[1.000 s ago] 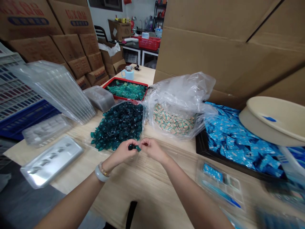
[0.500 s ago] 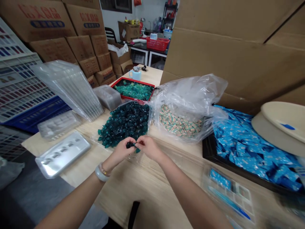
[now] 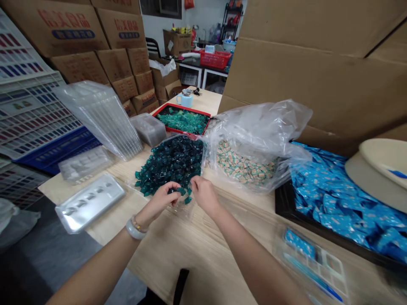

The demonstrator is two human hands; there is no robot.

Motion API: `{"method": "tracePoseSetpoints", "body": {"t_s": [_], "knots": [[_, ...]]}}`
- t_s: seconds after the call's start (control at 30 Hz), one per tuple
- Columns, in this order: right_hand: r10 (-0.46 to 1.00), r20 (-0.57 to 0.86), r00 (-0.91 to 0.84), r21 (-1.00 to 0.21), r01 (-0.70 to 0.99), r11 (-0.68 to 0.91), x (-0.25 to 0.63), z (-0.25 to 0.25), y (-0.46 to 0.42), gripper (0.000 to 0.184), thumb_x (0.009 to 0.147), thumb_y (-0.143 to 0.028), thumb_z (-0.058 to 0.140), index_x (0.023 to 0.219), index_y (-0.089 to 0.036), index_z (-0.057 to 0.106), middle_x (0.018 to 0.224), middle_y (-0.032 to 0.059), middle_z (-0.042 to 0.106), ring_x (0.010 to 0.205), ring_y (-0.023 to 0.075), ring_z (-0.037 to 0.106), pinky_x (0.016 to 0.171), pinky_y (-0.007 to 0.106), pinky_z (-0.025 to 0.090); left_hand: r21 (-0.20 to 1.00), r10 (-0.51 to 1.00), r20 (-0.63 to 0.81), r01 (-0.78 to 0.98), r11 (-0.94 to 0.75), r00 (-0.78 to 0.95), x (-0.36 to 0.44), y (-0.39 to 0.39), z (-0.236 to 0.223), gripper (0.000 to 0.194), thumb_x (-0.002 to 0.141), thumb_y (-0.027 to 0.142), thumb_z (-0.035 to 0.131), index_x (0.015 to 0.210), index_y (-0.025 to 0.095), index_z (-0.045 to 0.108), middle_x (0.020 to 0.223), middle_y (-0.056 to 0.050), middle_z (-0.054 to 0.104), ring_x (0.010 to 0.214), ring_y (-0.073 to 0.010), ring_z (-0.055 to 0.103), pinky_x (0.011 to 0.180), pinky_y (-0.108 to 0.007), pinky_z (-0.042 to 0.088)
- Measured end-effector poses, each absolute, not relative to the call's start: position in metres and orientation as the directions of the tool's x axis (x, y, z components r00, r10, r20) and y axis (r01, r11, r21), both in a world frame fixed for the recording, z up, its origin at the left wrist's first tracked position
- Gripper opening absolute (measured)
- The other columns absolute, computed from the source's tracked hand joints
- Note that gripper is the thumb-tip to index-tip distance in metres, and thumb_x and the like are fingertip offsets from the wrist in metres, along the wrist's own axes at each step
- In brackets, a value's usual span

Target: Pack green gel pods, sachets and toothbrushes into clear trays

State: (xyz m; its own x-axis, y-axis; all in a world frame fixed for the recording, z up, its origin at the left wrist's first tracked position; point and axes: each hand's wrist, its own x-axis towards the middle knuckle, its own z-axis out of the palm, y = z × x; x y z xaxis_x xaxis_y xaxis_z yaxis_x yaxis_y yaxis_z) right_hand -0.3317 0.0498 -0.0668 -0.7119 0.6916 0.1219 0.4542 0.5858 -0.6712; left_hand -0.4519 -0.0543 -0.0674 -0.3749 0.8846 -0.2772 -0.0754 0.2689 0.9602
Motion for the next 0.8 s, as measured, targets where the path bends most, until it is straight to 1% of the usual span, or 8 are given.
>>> {"method": "tracePoseSetpoints", "body": {"t_s": [0.07, 0.13, 0.23, 0.37, 0.5, 0.57, 0.7, 0.8], "knots": [[0.675, 0.119, -0.728, -0.802, 0.330, 0.497, -0.334, -0.073, 0.048, 0.018, 0.075, -0.015, 0.044, 0.088, -0.017, 0.057, 0.082, 0.0032, 0.055, 0.063, 0.0098, 0.052, 0.058, 0.022, 0.041, 0.960, 0.882, -0.280, -0.095, 0.264, -0.381, -0.453, -0.053, -0.070, 0.023, 0.064, 0.023, 0.054, 0.085, 0.013, 0.053, 0.065, 0.003, 0.051, 0.045, -0.0057, 0.045, 0.044, -0.019, 0.037], [0.655, 0.098, -0.749, -0.874, 0.250, 0.417, -0.334, -0.077, 0.045, 0.017, 0.073, -0.017, 0.048, 0.087, -0.017, 0.057, 0.084, 0.0028, 0.053, 0.064, 0.0094, 0.052, 0.057, 0.021, 0.042, 0.966, 0.881, -0.253, -0.061, 0.250, -0.399, -0.453, -0.051, -0.071, 0.024, 0.064, 0.023, 0.055, 0.086, 0.013, 0.054, 0.069, 0.001, 0.053, 0.050, -0.0067, 0.048, 0.048, -0.020, 0.040], [0.673, 0.118, -0.730, -0.872, 0.249, 0.423, -0.333, -0.076, 0.038, 0.007, 0.072, -0.019, 0.052, 0.075, -0.017, 0.058, 0.071, -0.0002, 0.050, 0.059, 0.0093, 0.048, 0.054, 0.021, 0.039, 0.972, 0.860, -0.205, 0.009, 0.236, -0.468, -0.452, -0.047, -0.073, 0.022, 0.061, 0.019, 0.056, 0.082, 0.013, 0.052, 0.074, 0.001, 0.052, 0.052, -0.0068, 0.048, 0.050, -0.020, 0.041], [0.711, 0.156, -0.686, -0.883, 0.226, 0.412, -0.332, -0.069, 0.034, 0.002, 0.068, -0.019, 0.054, 0.069, -0.017, 0.054, 0.073, -0.0001, 0.048, 0.060, 0.0091, 0.047, 0.053, 0.022, 0.038, 0.966, 0.833, -0.093, 0.153, 0.208, -0.545, -0.446, -0.044, -0.075, 0.014, 0.061, 0.016, 0.055, 0.074, 0.015, 0.049, 0.070, 0.003, 0.049, 0.056, -0.0075, 0.047, 0.053, -0.020, 0.040], [0.703, -0.102, -0.704, -0.964, 0.245, 0.106, -0.330, -0.068, 0.037, 0.015, 0.064, -0.027, 0.060, 0.060, -0.017, 0.050, 0.062, -0.0024, 0.046, 0.055, 0.0093, 0.044, 0.051, 0.022, 0.039, 0.947, 0.852, 0.019, 0.284, 0.153, -0.523, -0.438, -0.044, -0.071, 0.009, 0.065, 0.018, 0.054, 0.073, 0.016, 0.052, 0.072, 0.001, 0.054, 0.068, -0.0107, 0.049, 0.064, -0.022, 0.039], [0.661, -0.238, -0.712, -0.968, 0.229, -0.101, -0.327, -0.065, 0.038, 0.018, 0.061, -0.028, 0.064, 0.056, -0.017, 0.051, 0.058, -0.0034, 0.045, 0.054, 0.0093, 0.044, 0.052, 0.023, 0.039, 0.965, 0.884, 0.005, 0.233, 0.117, -0.468, -0.438, -0.046, -0.067, 0.011, 0.065, 0.020, 0.055, 0.075, 0.016, 0.054, 0.074, 0.000, 0.055, 0.068, -0.0107, 0.050, 0.064, -0.023, 0.040], [0.538, -0.346, -0.768, -0.803, -0.055, -0.594, -0.310, -0.051, 0.044, 0.015, 0.060, -0.030, 0.067, 0.065, -0.020, 0.058, 0.071, -0.0018, 0.055, 0.073, 0.0128, 0.053, 0.070, 0.030, 0.044, 0.974, 0.936, -0.226, -0.069, 0.216, -0.269, -0.455, -0.054, -0.063, 0.019, 0.064, 0.026, 0.058, 0.078, 0.013, 0.055, 0.062, 0.001, 0.054, 0.053, -0.0089, 0.048, 0.054, -0.022, 0.039], [0.579, -0.327, -0.747, -0.707, -0.213, -0.674, -0.294, -0.045, 0.052, 0.013, 0.062, -0.029, 0.066, 0.072, -0.022, 0.062, 0.086, -0.0010, 0.059, 0.086, 0.0133, 0.052, 0.079, 0.032, 0.042, 0.962, 0.928, -0.219, 0.093, 0.258, -0.302, -0.473, -0.061, -0.069, 0.015, 0.065, 0.023, 0.056, 0.076, 0.013, 0.059, 0.063, -0.001, 0.055, 0.059, -0.0121, 0.052, 0.060, -0.026, 0.043]]}}
